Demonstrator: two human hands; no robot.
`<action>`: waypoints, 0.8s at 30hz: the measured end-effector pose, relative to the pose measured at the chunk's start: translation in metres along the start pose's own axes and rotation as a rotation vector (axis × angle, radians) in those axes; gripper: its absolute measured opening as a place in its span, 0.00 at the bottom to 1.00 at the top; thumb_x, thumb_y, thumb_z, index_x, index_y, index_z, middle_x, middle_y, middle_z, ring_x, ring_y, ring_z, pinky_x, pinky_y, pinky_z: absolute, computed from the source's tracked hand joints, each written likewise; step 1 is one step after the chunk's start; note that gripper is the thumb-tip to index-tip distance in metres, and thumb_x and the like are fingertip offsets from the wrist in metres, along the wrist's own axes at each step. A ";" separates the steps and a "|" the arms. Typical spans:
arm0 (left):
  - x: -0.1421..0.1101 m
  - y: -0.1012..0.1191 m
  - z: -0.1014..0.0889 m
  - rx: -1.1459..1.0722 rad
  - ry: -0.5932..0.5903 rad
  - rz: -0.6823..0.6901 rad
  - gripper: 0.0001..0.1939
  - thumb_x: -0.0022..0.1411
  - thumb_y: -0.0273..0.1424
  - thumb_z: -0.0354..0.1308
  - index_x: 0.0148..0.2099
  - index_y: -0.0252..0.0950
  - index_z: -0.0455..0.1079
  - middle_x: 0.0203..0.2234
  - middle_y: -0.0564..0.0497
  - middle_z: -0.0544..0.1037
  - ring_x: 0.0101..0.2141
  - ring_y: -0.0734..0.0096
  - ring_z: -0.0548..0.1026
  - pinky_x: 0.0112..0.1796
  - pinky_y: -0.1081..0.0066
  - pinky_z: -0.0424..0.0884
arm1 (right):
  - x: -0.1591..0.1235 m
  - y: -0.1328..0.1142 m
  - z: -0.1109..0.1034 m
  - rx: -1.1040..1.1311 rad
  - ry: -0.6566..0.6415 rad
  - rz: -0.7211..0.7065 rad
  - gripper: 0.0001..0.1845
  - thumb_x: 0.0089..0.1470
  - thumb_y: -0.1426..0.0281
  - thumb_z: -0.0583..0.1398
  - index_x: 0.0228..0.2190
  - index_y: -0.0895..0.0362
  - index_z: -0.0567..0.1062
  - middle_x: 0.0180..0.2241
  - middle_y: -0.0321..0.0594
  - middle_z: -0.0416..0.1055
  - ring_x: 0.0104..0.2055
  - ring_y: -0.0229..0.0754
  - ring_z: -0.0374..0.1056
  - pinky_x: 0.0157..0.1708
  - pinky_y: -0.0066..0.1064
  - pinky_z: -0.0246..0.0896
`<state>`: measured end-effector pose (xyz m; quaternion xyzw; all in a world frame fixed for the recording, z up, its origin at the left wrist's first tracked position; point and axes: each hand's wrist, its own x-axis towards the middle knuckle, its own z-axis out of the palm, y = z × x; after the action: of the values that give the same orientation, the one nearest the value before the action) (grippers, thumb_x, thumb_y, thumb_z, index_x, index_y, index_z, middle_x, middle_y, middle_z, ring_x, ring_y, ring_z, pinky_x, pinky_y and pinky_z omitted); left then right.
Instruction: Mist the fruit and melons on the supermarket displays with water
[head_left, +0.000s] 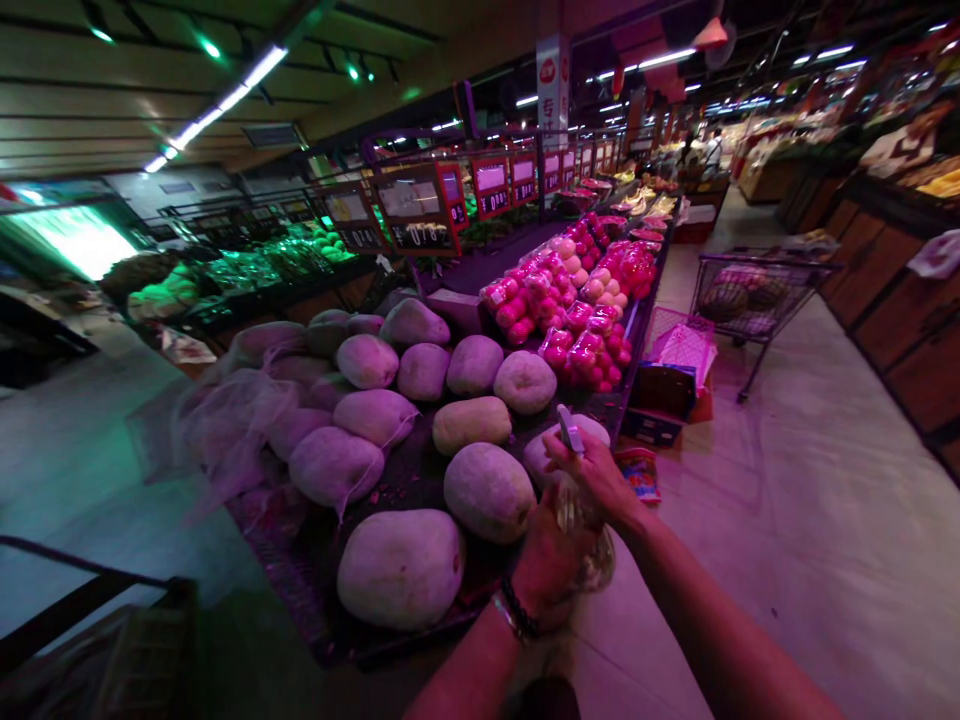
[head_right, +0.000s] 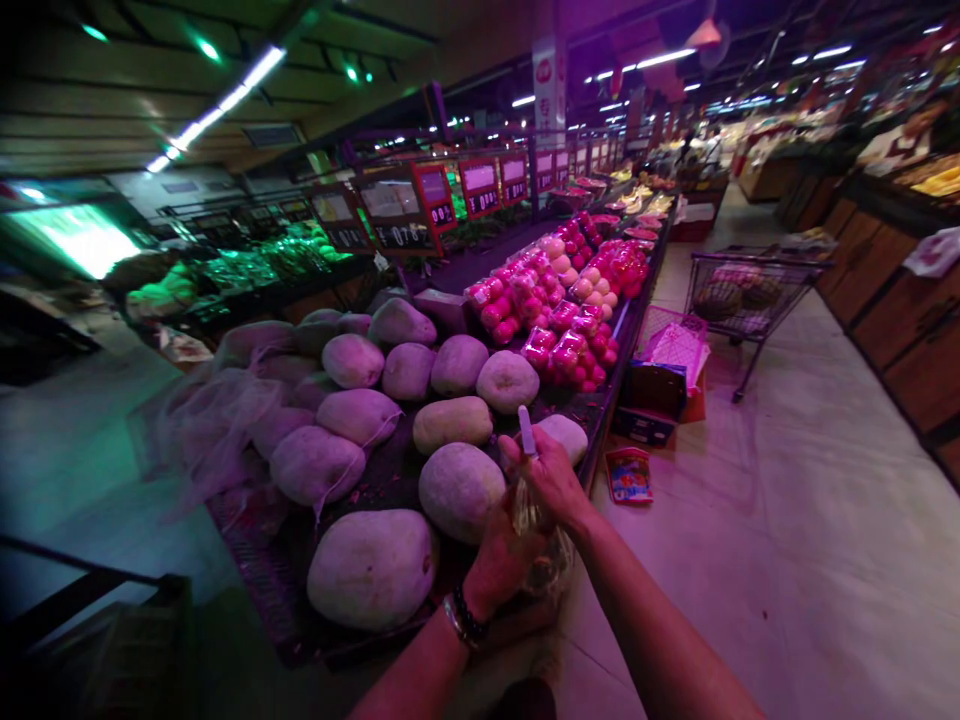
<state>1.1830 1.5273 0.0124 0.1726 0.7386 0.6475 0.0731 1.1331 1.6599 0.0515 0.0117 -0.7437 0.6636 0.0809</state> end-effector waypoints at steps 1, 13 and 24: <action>0.010 0.003 -0.001 0.011 0.012 0.005 0.31 0.64 0.40 0.71 0.65 0.36 0.70 0.49 0.42 0.89 0.47 0.49 0.87 0.49 0.54 0.84 | 0.009 -0.006 -0.002 -0.012 0.002 -0.027 0.24 0.63 0.45 0.63 0.31 0.53 0.73 0.29 0.34 0.73 0.34 0.45 0.71 0.36 0.34 0.64; 0.119 0.027 -0.016 0.046 0.305 0.206 0.26 0.69 0.40 0.68 0.65 0.41 0.71 0.58 0.46 0.84 0.55 0.55 0.83 0.57 0.57 0.78 | 0.136 -0.058 -0.005 0.040 -0.318 -0.213 0.26 0.61 0.41 0.64 0.37 0.51 0.72 0.34 0.36 0.72 0.34 0.45 0.72 0.36 0.35 0.70; 0.146 0.019 0.015 0.120 0.634 0.042 0.21 0.69 0.43 0.67 0.59 0.40 0.73 0.47 0.46 0.87 0.46 0.54 0.85 0.48 0.55 0.79 | 0.183 -0.044 -0.006 0.039 -0.597 -0.142 0.29 0.60 0.39 0.64 0.39 0.52 0.72 0.34 0.36 0.73 0.35 0.49 0.79 0.32 0.35 0.70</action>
<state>1.0551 1.5945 0.0456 -0.0186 0.7579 0.6255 -0.1841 0.9587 1.6768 0.1208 0.2599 -0.7188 0.6377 -0.0953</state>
